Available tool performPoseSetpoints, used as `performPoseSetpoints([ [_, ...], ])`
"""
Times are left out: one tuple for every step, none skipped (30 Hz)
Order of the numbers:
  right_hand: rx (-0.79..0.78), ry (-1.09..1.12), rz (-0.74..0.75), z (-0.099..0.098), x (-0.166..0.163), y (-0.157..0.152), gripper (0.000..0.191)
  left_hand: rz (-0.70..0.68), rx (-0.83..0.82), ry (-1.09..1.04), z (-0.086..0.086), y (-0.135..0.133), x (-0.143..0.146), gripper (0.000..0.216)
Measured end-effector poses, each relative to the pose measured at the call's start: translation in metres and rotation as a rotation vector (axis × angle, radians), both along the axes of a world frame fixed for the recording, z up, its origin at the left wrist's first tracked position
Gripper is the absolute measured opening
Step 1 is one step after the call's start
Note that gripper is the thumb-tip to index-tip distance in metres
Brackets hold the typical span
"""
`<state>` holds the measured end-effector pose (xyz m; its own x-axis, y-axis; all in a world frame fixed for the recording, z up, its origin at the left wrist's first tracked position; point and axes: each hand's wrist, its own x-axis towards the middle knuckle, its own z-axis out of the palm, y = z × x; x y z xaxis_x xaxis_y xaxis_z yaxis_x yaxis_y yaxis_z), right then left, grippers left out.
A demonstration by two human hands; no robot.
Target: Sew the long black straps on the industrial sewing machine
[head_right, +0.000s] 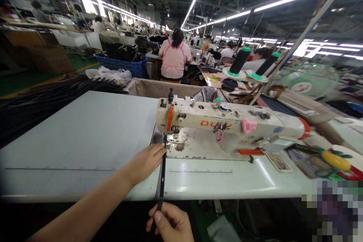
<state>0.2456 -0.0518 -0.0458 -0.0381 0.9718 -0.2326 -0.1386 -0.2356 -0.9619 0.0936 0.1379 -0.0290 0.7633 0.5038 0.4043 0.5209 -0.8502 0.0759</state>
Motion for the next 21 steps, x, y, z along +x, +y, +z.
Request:
performPoseSetpoints([
  [0.009, -0.011, 0.011, 0.002, 0.001, 0.000, 0.051, 0.000, 0.000, 0.003, 0.000, 0.000, 0.000, 0.019],
  [0.013, -0.021, 0.030, 0.004, 0.002, 0.000, 0.050, 0.000, -0.001, 0.008, 0.000, 0.000, 0.000, 0.019],
  [0.013, -0.030, 0.051, 0.007, 0.002, -0.001, 0.050, -0.002, -0.002, 0.011, 0.000, 0.000, 0.000, 0.019],
  [0.013, -0.037, 0.067, 0.009, 0.003, -0.001, 0.049, -0.005, -0.001, 0.014, 0.000, 0.000, 0.000, 0.018],
  [0.012, -0.041, 0.073, 0.011, 0.003, -0.002, 0.049, -0.009, -0.001, 0.015, 0.001, 0.001, -0.001, 0.018],
  [0.012, -0.040, 0.068, 0.014, 0.003, -0.003, 0.049, -0.012, -0.002, 0.015, 0.001, 0.001, -0.001, 0.017],
  [0.011, -0.035, 0.053, 0.016, 0.002, -0.003, 0.048, -0.014, -0.004, 0.013, 0.001, 0.001, -0.001, 0.016],
  [0.012, -0.026, 0.037, 0.018, 0.002, -0.004, 0.047, -0.014, -0.005, 0.012, 0.002, 0.000, -0.001, 0.016],
  [0.011, -0.016, 0.029, 0.020, 0.001, -0.004, 0.046, -0.014, -0.004, 0.011, 0.003, 0.000, -0.001, 0.015],
  [0.009, -0.008, 0.023, 0.021, 0.001, -0.005, 0.046, -0.012, -0.003, 0.011, 0.004, 0.000, -0.001, 0.015],
  [0.005, 0.000, 0.020, 0.021, 0.000, -0.005, 0.045, -0.011, 0.001, 0.013, 0.004, 0.000, -0.001, 0.014],
  [0.001, 0.004, 0.019, 0.022, 0.000, -0.005, 0.045, -0.010, 0.007, 0.016, 0.005, 0.000, -0.001, 0.014],
  [-0.001, 0.006, 0.020, 0.021, 0.000, -0.006, 0.045, -0.011, 0.013, 0.021, 0.005, 0.000, -0.001, 0.014],
  [-0.002, 0.006, 0.024, 0.021, 0.000, -0.006, 0.046, -0.011, 0.016, 0.024, 0.005, -0.001, -0.002, 0.014],
  [-0.002, 0.005, 0.031, 0.020, 0.000, -0.006, 0.046, -0.012, 0.018, 0.026, 0.005, 0.000, -0.002, 0.014],
  [0.000, 0.004, 0.038, 0.019, 0.001, -0.006, 0.047, -0.012, 0.019, 0.027, 0.005, 0.000, -0.002, 0.014],
  [0.001, 0.003, 0.046, 0.017, 0.001, -0.006, 0.048, -0.012, 0.019, 0.028, 0.004, 0.000, -0.002, 0.015],
  [0.004, 0.001, 0.059, 0.016, 0.002, -0.006, 0.048, -0.013, 0.020, 0.030, 0.003, 0.000, -0.002, 0.015],
  [0.008, -0.001, 0.073, 0.015, 0.003, -0.005, 0.049, -0.016, 0.021, 0.034, 0.003, 0.001, -0.002, 0.016],
  [0.014, -0.002, 0.085, 0.013, 0.004, -0.005, 0.050, -0.019, 0.024, 0.041, 0.002, 0.001, -0.002, 0.016],
  [0.021, -0.001, 0.095, 0.012, 0.004, -0.005, 0.051, -0.023, 0.025, 0.048, 0.001, 0.001, -0.002, 0.016],
])
